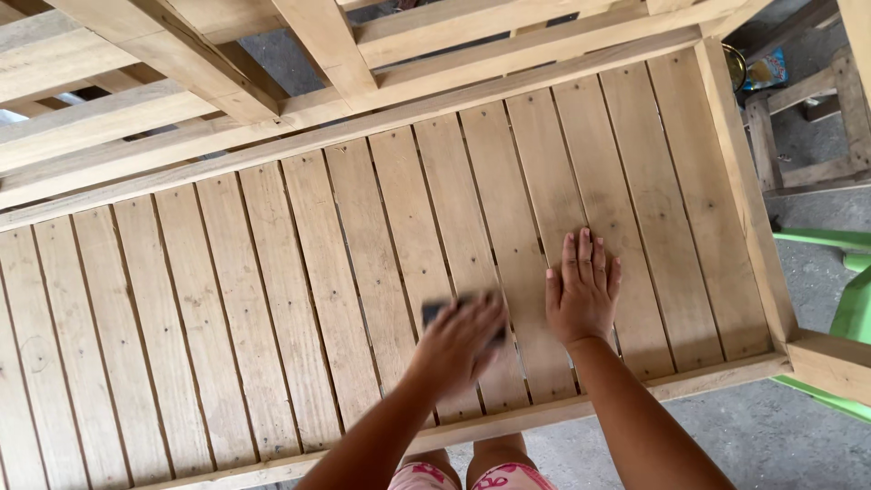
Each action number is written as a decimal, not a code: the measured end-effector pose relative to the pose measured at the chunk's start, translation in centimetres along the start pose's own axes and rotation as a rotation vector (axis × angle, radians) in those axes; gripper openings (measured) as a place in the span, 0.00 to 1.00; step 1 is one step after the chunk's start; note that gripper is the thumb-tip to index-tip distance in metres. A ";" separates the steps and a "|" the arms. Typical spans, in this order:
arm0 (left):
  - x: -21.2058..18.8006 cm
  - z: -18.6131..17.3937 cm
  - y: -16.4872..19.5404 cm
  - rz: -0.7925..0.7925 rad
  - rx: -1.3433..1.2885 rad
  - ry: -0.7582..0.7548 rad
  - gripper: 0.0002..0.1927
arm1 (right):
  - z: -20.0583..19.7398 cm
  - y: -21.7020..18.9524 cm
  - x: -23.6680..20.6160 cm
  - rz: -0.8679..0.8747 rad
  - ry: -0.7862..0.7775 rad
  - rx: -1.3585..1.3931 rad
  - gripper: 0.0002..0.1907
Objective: The person sands the surface of a wooden chair using a sanding block. They move the sanding block back and forth across the slats and frame of the chair, smoothing the wood.
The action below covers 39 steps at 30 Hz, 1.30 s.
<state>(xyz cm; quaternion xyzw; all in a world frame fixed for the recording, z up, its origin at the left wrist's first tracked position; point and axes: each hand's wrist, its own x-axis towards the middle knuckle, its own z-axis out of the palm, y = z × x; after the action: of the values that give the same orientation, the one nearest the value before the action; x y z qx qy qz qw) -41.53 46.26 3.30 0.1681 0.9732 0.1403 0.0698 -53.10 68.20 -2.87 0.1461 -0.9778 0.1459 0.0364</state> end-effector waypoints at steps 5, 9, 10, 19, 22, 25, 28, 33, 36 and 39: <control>13.4 -1.0 -5.3 -0.208 -0.001 0.131 0.35 | -0.2 0.1 0.1 0.009 -0.003 -0.011 0.34; 11.7 -2.6 -4.8 -0.228 -0.065 0.138 0.36 | -0.4 0.1 -0.1 0.014 -0.031 0.024 0.34; 9.2 -2.9 -4.0 -0.201 -0.052 0.176 0.37 | -0.4 0.2 -0.2 0.012 -0.024 0.023 0.34; -4.1 -1.6 -4.0 -0.216 -0.157 0.466 0.15 | -0.2 -3.9 0.7 -0.029 0.132 0.292 0.28; -2.7 -2.6 -3.9 -0.490 -0.635 0.549 0.15 | -0.6 -9.5 0.1 -0.067 -0.068 0.849 0.27; -1.6 -4.1 -3.6 -0.835 -1.321 0.586 0.19 | -1.3 -13.9 -1.0 0.071 -0.280 1.188 0.30; -1.9 -4.9 -3.4 -0.989 -1.665 0.615 0.21 | -1.3 -15.5 -1.1 0.433 -0.347 1.364 0.29; -3.6 -4.5 -4.2 -0.981 -1.986 0.425 0.14 | 0.3 -14.9 -0.9 0.462 -0.552 1.249 0.16; -3.8 -4.2 -6.1 -0.723 -1.490 0.512 0.17 | 1.0 -13.9 -0.3 0.243 -0.390 1.087 0.13; -3.0 -3.7 -8.3 -0.394 -0.740 0.637 0.22 | 1.2 -11.9 2.2 -0.168 0.017 0.733 0.16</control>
<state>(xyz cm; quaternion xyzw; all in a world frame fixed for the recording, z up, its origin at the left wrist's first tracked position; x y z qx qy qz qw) -41.92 36.80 4.66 -0.1047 0.8448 0.5029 -0.1500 -51.72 56.33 -0.46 0.2279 -0.8450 0.4838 0.0019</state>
